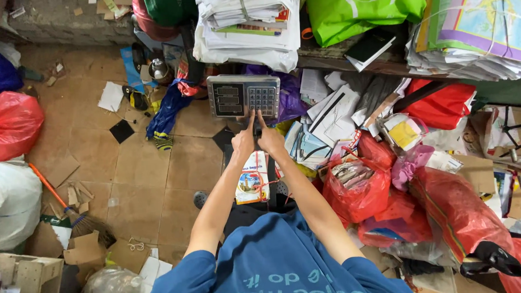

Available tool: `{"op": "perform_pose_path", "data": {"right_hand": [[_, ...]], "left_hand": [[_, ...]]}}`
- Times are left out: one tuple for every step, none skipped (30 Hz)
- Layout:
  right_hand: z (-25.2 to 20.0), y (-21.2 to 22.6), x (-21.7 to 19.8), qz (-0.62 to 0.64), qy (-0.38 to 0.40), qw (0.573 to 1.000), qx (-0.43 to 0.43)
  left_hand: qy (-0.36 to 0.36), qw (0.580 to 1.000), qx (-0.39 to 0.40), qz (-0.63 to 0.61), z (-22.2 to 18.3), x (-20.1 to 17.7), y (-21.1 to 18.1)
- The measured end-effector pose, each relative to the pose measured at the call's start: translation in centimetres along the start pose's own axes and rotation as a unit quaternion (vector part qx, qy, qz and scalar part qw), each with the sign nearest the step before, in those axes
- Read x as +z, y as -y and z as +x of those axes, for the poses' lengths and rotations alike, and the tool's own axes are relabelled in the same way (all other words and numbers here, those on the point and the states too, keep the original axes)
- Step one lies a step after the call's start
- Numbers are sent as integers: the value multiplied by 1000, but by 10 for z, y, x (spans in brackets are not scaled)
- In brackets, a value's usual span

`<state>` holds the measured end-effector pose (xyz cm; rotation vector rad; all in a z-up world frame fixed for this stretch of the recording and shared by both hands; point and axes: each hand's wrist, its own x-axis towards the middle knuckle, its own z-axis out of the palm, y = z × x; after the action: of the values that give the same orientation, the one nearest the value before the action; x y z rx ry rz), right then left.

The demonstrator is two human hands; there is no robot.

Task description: The person is sorting through bundles of paper and books, weighing them on a digital scale, and recording the weights in a notebook.

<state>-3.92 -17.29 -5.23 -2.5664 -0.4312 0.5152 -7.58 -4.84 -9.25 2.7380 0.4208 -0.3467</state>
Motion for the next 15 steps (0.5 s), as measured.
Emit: {"op": "perform_pose_path", "data": {"right_hand": [[3, -1, 0, -2, 4, 1000, -3], [0, -2, 3, -2, 5, 1000, -1], [-2, -2, 5, -5, 7, 1000, -5], [-2, -2, 5, -9, 7, 1000, -8], [0, -4, 5, -9, 6, 1000, -7], [-1, -4, 7, -10, 5, 1000, -11], [-1, -5, 9, -10, 3, 1000, -16], [-2, -6, 14, -9, 1, 1000, -12], [-4, -8, 18, -5, -5, 1000, -21], [-2, -13, 18, 0, -17, 1000, -25], [1, -13, 17, 1, -25, 1000, -16], [0, -14, 18, 2, -25, 1000, -19], [-1, -14, 20, 2, -24, 999, -23], [-1, -13, 18, 4, -29, 999, -15], [0, -11, 17, 1, -24, 1000, -15]], "left_hand": [[17, 1000, -3, 1, -3, -2, -1], [19, 1000, -3, 0, 0, 9, 5], [-49, 998, 27, -2, 3, 21, 10], [-119, 991, 58, -5, 8, 31, 15], [-119, 991, 59, -6, 11, 31, 11], [-68, 997, 27, -18, 10, 31, 10], [-18, 999, -5, -31, 10, 32, 9], [-16, 999, -1, -31, 7, 32, 10], [-23, 999, 2, -27, 4, 32, 11], [-29, 999, 11, -22, 6, 31, 7], [-28, 999, 24, -20, 10, 31, 8], [-39, 999, 29, -19, 9, 34, 9], [-50, 998, 34, -17, 8, 36, 11], [-47, 998, 43, -15, 8, 35, 11], [-70, 996, 52, -16, 9, 34, 11]]}}
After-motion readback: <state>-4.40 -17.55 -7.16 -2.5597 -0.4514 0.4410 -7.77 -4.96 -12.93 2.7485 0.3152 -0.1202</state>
